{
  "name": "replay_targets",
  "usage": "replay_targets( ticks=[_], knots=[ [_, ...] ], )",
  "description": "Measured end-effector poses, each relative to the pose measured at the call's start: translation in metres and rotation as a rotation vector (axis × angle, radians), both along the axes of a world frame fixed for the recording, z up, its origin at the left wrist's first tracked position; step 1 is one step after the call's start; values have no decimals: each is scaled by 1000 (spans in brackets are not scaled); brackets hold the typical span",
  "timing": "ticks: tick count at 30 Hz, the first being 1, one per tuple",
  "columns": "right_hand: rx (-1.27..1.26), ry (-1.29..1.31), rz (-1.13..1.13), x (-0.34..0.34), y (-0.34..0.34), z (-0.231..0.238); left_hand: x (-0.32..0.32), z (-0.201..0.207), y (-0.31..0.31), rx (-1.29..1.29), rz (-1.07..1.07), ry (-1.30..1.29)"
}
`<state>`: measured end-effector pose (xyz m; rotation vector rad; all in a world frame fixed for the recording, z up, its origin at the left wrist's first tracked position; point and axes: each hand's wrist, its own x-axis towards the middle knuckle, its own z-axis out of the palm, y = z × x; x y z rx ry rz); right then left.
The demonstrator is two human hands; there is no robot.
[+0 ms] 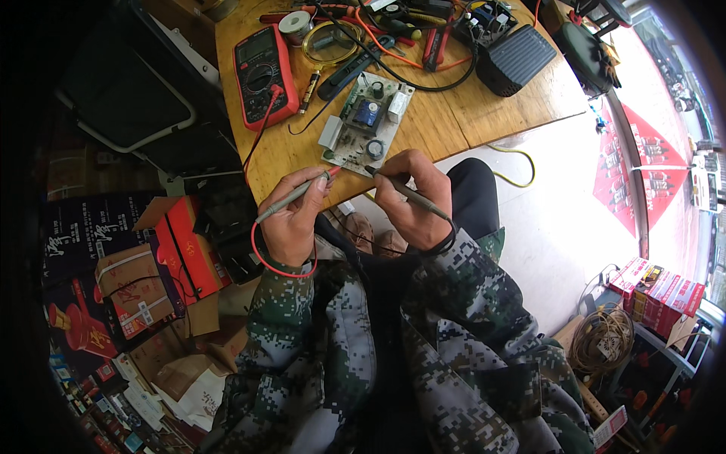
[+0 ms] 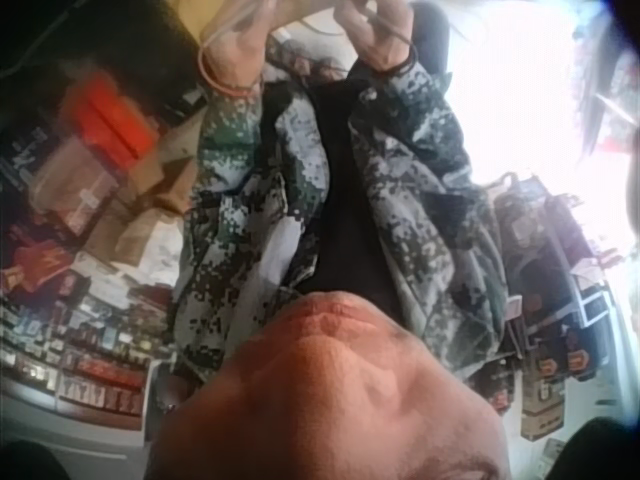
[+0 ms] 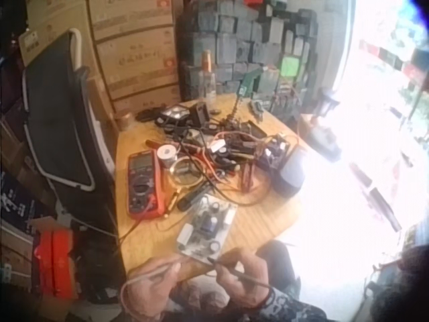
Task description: The person retrieves a small electronic circuit board from a cluttered box, moves to a workbench, and uses a multimeter to test the board. They probe various points on the circuit board with the multimeter leads while seated.
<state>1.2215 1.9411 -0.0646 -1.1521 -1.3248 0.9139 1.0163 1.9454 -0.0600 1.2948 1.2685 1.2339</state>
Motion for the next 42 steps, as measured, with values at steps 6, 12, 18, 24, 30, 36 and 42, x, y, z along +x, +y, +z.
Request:
replay_targets(
  ticks=[6,12,18,24,30,36,42],
  knots=[
    [-9,-1,-19,-2,0,0,-2,3,-1,-36,-19,27],
    [1,12,-30,-2,0,0,0,0,-1,-18,19,-26],
    [-23,19,-6,-1,-1,1,-1,-1,-1,-5,11,12],
    [-59,17,16,-1,-3,2,-1,1,-1,-3,12,18],
    [-49,-7,4,-2,-3,0,-5,3,0,-30,-26,47],
    [-2,-6,-30,-5,0,-1,-7,5,-1,-57,-29,54],
    [0,-7,0,-3,-1,3,-7,10,-2,-71,-41,42]
  ],
)
